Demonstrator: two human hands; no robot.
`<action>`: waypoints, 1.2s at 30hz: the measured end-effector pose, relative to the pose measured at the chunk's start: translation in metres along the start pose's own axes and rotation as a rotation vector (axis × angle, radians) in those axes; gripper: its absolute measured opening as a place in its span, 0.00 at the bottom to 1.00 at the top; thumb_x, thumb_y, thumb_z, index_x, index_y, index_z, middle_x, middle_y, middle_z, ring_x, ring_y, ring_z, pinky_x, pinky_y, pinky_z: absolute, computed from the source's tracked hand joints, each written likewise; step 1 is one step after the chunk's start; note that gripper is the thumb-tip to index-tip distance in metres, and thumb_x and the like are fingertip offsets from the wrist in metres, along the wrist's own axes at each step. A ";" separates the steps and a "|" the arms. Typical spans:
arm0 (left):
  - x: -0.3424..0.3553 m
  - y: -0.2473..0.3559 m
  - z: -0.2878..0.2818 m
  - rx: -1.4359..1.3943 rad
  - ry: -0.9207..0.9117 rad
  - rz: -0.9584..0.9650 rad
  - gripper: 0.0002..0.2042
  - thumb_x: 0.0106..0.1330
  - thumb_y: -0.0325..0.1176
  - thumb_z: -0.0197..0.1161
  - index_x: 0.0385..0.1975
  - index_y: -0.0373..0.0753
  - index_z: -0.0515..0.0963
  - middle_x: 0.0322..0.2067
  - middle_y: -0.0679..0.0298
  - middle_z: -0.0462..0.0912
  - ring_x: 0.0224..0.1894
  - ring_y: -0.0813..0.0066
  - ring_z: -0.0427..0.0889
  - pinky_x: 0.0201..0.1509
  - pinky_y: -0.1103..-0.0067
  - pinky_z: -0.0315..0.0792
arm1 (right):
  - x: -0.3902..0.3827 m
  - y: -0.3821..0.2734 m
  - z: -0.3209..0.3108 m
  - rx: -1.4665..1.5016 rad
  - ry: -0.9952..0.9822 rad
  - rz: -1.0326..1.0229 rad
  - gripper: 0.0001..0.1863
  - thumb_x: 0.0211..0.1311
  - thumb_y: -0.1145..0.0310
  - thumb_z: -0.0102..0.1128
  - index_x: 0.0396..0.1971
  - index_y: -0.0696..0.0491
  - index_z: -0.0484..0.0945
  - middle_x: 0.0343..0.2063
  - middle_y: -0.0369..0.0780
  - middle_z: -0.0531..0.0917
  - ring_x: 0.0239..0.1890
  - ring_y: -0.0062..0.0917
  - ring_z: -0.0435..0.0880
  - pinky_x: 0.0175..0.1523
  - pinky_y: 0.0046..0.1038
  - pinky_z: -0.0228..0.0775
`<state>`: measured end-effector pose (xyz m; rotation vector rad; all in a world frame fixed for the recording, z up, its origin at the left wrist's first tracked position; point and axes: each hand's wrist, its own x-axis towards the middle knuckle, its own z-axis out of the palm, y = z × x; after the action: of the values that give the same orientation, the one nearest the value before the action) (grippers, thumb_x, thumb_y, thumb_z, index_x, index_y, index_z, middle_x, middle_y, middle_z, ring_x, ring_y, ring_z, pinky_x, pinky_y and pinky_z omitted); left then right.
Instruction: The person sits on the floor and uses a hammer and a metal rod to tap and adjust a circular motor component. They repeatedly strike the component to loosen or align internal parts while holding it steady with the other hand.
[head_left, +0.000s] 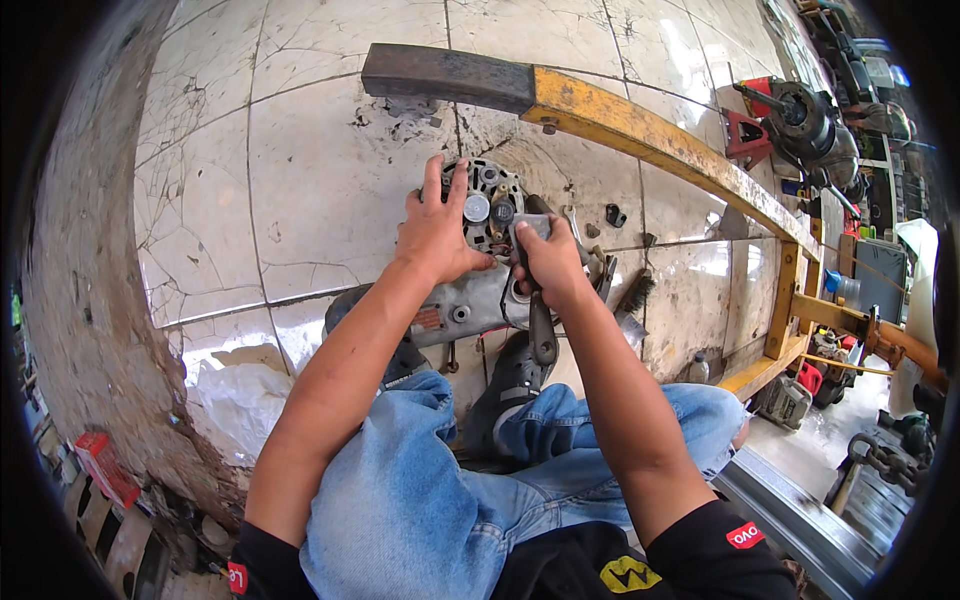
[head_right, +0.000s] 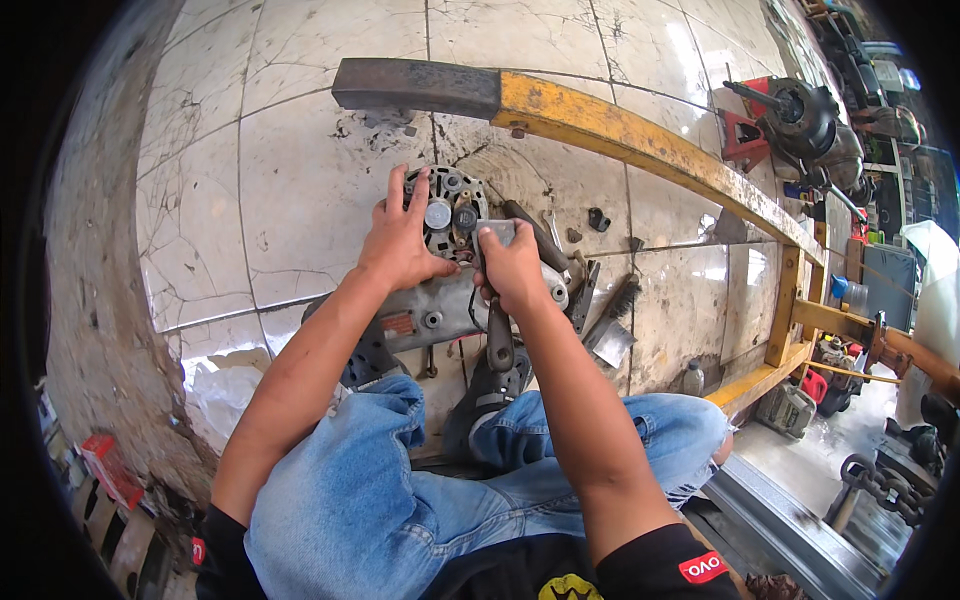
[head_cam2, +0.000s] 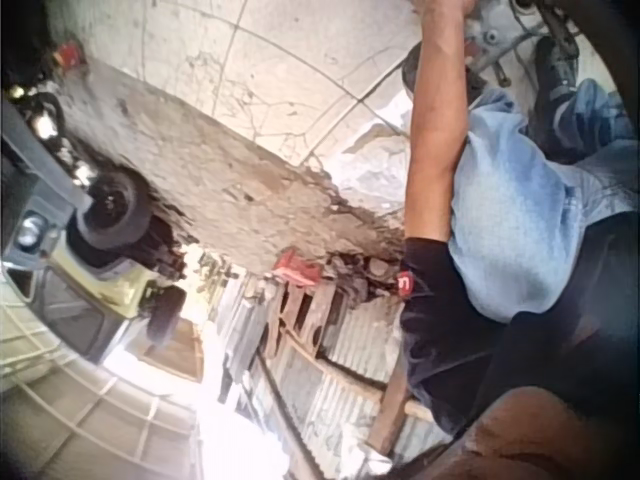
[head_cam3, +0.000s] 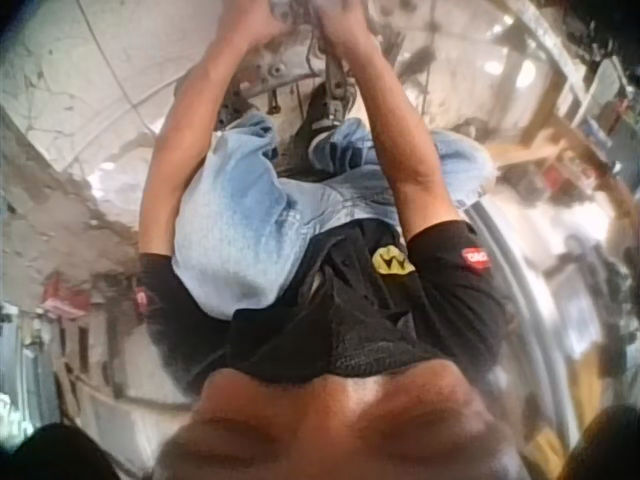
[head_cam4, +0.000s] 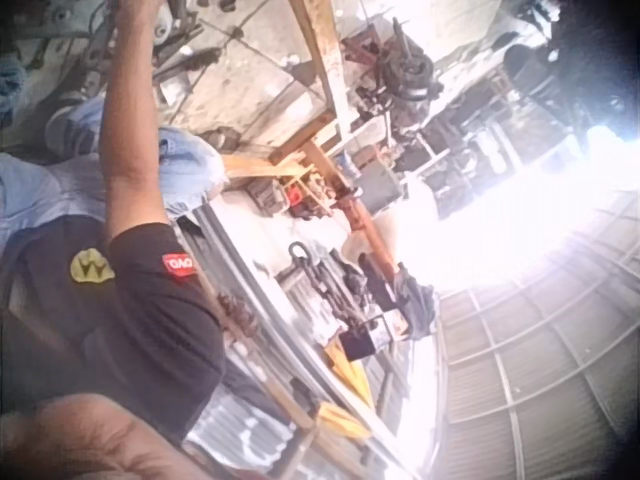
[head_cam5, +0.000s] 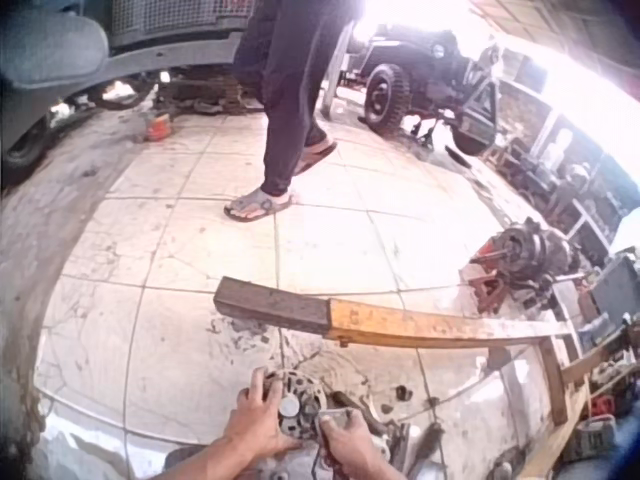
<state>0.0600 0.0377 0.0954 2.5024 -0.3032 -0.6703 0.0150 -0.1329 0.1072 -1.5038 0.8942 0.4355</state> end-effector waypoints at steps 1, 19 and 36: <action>0.001 -0.003 0.000 0.010 0.007 0.008 0.68 0.33 0.49 0.86 0.77 0.46 0.44 0.75 0.53 0.39 0.65 0.35 0.64 0.63 0.55 0.74 | -0.004 0.003 0.000 -0.018 -0.015 0.034 0.31 0.71 0.64 0.58 0.65 0.57 0.54 0.23 0.39 0.77 0.13 0.22 0.74 0.13 0.27 0.61; 0.005 -0.009 -0.006 0.061 0.003 0.076 0.64 0.34 0.49 0.83 0.76 0.49 0.50 0.75 0.57 0.44 0.62 0.41 0.69 0.57 0.57 0.80 | 0.007 0.010 -0.031 0.128 0.074 0.055 0.20 0.71 0.61 0.58 0.53 0.54 0.63 0.28 0.41 0.79 0.17 0.22 0.76 0.15 0.25 0.65; 0.011 -0.102 -0.023 -0.661 -0.033 -0.096 0.37 0.73 0.54 0.59 0.74 0.40 0.57 0.71 0.51 0.66 0.68 0.57 0.71 0.69 0.67 0.67 | 0.009 0.004 -0.016 -0.027 -0.072 -0.040 0.19 0.65 0.52 0.66 0.46 0.49 0.75 0.27 0.34 0.78 0.16 0.20 0.75 0.17 0.23 0.65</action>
<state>0.0889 0.1293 0.0530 1.8815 0.0328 -0.7096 0.0138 -0.1507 0.1011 -1.5187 0.8031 0.4713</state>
